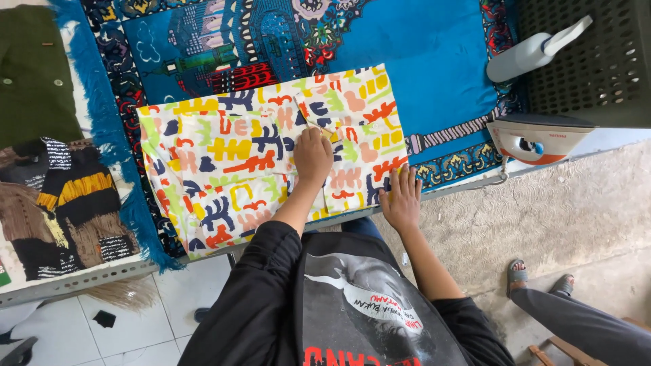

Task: A person irons a piece of patterned fabric on a flat surface and then folds it into a compact shape.

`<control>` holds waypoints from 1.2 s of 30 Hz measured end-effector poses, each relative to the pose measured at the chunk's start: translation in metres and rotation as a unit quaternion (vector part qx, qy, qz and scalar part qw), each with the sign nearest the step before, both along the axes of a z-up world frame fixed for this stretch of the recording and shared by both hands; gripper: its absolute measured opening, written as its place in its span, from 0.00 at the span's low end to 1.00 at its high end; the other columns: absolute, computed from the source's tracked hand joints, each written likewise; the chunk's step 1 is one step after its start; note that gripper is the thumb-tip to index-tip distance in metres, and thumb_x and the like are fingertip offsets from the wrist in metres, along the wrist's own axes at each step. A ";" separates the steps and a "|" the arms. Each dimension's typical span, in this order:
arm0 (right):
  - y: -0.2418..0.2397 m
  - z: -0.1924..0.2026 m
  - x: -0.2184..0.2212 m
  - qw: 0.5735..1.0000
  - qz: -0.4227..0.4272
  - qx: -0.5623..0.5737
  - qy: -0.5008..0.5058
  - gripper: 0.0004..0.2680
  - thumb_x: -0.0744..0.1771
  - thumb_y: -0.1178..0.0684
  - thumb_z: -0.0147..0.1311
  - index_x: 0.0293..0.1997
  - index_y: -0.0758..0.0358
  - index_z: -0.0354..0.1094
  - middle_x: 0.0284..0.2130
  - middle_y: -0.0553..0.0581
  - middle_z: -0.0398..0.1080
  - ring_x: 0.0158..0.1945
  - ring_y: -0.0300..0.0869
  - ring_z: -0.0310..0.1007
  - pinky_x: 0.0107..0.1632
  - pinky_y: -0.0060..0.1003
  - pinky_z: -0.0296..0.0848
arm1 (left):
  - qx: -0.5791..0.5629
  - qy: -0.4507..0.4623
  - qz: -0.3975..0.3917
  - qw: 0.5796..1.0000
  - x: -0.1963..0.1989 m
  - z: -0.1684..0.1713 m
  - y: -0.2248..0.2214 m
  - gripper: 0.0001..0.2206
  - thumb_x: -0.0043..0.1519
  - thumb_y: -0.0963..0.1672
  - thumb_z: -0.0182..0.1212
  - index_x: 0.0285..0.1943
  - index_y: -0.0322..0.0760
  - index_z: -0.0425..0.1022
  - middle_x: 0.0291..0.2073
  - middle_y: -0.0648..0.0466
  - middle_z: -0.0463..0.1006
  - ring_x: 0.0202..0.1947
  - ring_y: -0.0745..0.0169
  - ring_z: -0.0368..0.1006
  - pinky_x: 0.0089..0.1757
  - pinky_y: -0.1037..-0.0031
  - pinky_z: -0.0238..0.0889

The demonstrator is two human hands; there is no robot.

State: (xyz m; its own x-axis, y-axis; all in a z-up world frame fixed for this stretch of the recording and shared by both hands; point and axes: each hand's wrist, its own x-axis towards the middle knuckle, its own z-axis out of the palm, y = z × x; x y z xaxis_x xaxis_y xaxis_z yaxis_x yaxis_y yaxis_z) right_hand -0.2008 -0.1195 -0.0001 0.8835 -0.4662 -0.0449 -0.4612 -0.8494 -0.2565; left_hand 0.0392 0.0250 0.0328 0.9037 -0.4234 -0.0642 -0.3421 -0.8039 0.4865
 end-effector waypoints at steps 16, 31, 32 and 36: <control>0.075 0.006 0.035 0.945 0.293 -0.005 -0.143 0.25 0.66 0.34 0.49 0.71 0.47 0.62 0.70 0.54 0.61 0.75 0.51 0.53 0.74 0.55 0.46 | -0.060 0.013 0.013 0.998 0.015 -0.007 -0.004 0.09 0.59 0.41 0.53 0.42 0.32 0.77 0.42 0.48 0.73 0.40 0.46 0.76 0.41 0.64 0.72; -0.095 0.016 0.168 0.974 0.101 -0.033 -0.198 0.13 0.71 0.48 0.51 0.61 0.60 0.70 0.54 0.66 0.69 0.57 0.59 0.71 0.58 0.49 0.71 | -0.082 0.097 0.114 0.985 0.099 -0.014 -0.018 0.19 0.64 0.43 0.61 0.62 0.29 0.68 0.48 0.41 0.74 0.55 0.38 0.72 0.55 0.52 0.65; -0.107 0.018 0.183 0.986 0.081 -0.012 -0.144 0.14 0.71 0.48 0.52 0.64 0.57 0.68 0.56 0.66 0.68 0.58 0.59 0.72 0.58 0.50 0.73 | -0.073 0.124 0.122 0.982 0.104 -0.017 -0.019 0.18 0.63 0.43 0.61 0.60 0.31 0.69 0.46 0.43 0.75 0.53 0.40 0.74 0.53 0.53 0.67; -0.134 0.030 0.243 0.997 0.046 0.031 -0.044 0.17 0.70 0.51 0.56 0.69 0.48 0.64 0.59 0.67 0.64 0.55 0.61 0.74 0.53 0.52 0.77 | -0.043 0.177 0.127 0.975 0.115 -0.037 -0.019 0.08 0.63 0.44 0.63 0.48 0.41 0.75 0.40 0.53 0.73 0.48 0.47 0.76 0.49 0.59 0.70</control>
State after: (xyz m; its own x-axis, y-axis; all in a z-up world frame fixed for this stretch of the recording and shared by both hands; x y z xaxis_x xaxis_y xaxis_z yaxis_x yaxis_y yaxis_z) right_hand 0.0424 -0.2535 0.0297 0.9241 -0.3821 0.0081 -0.3559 -0.8681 -0.3461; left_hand 0.1540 0.0063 -0.0039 0.9076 -0.2073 -0.3650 0.0635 -0.7917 0.6076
